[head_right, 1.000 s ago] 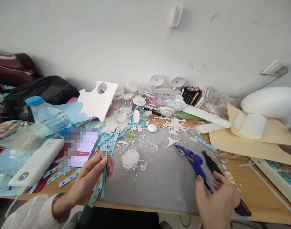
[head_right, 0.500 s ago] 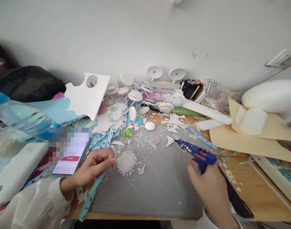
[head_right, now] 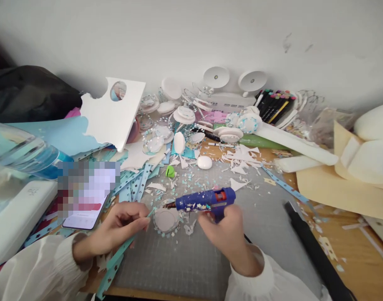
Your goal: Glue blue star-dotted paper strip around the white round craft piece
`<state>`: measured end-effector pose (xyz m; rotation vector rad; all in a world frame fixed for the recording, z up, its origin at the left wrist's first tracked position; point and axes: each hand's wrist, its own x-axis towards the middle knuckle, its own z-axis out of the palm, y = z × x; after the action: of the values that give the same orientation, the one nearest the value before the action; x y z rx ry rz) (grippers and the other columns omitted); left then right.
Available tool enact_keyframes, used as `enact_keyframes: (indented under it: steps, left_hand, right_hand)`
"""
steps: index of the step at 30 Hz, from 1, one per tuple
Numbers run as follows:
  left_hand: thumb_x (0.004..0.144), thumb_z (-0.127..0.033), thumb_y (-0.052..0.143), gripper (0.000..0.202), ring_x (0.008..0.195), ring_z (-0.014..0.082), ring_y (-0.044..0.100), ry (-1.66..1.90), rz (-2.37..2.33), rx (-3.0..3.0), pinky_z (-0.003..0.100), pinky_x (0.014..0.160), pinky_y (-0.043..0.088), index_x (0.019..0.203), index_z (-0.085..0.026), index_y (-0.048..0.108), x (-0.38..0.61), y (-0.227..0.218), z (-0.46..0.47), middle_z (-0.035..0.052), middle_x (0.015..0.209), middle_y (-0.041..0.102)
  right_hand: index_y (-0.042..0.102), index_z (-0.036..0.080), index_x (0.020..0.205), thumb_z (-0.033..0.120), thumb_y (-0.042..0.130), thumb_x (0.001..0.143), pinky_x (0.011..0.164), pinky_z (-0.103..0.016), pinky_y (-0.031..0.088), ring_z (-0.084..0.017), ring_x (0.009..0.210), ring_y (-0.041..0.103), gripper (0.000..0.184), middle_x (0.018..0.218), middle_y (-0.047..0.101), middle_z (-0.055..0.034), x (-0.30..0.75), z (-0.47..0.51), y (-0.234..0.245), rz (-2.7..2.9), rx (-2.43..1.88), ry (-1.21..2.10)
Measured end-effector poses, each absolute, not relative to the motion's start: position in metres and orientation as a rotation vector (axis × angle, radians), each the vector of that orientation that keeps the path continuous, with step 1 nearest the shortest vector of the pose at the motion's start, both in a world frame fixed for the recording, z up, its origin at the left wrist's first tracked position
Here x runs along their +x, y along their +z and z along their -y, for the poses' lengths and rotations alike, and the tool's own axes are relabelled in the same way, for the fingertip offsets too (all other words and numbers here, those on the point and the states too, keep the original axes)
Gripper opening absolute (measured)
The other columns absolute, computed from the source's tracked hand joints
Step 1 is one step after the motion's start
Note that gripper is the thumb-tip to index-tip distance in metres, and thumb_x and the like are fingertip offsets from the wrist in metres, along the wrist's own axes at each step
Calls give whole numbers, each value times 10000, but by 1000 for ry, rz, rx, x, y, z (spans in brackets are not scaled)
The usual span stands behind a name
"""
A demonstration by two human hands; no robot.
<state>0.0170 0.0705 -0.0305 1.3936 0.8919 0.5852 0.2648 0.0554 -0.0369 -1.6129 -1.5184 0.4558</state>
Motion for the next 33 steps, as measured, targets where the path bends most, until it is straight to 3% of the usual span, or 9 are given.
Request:
enact_keyframes:
  steps: [5, 15, 23, 33]
  left_hand:
    - [891, -421, 536, 402, 445, 72, 411, 531, -882, 1425, 172, 403, 337, 596, -156, 473, 17, -30, -71, -36, 538, 387]
    - [890, -388, 533, 411, 480, 83, 390, 571, -866, 1486, 192, 441, 319, 557, -159, 462, 18, -31, -69, -24, 525, 401]
    - [901, -399, 515, 407, 475, 81, 422, 542, -858, 1454, 186, 436, 338, 576, -162, 453, 17, -30, -69, -20, 551, 409]
    - [887, -407, 519, 398, 465, 80, 344, 551, -851, 1459, 201, 424, 283, 575, -163, 473, 21, -27, -69, -28, 522, 378]
  right_hand:
    - [453, 217, 463, 247, 586, 630, 357, -218, 377, -107, 349, 445, 216, 383, 468, 38, 264, -47, -49, 1572, -1600, 441]
    - [406, 242, 465, 271, 582, 627, 347, -230, 367, -121, 348, 434, 241, 357, 421, 47, 262, -47, -46, 1566, -1625, 432]
    - [463, 232, 503, 262, 599, 632, 355, -240, 375, -126, 342, 457, 191, 392, 477, 35, 264, -47, -50, 1626, -1613, 378]
    - [499, 224, 536, 235, 594, 652, 370, -236, 394, -129, 349, 480, 151, 404, 504, 40, 266, -49, -51, 1697, -1545, 287]
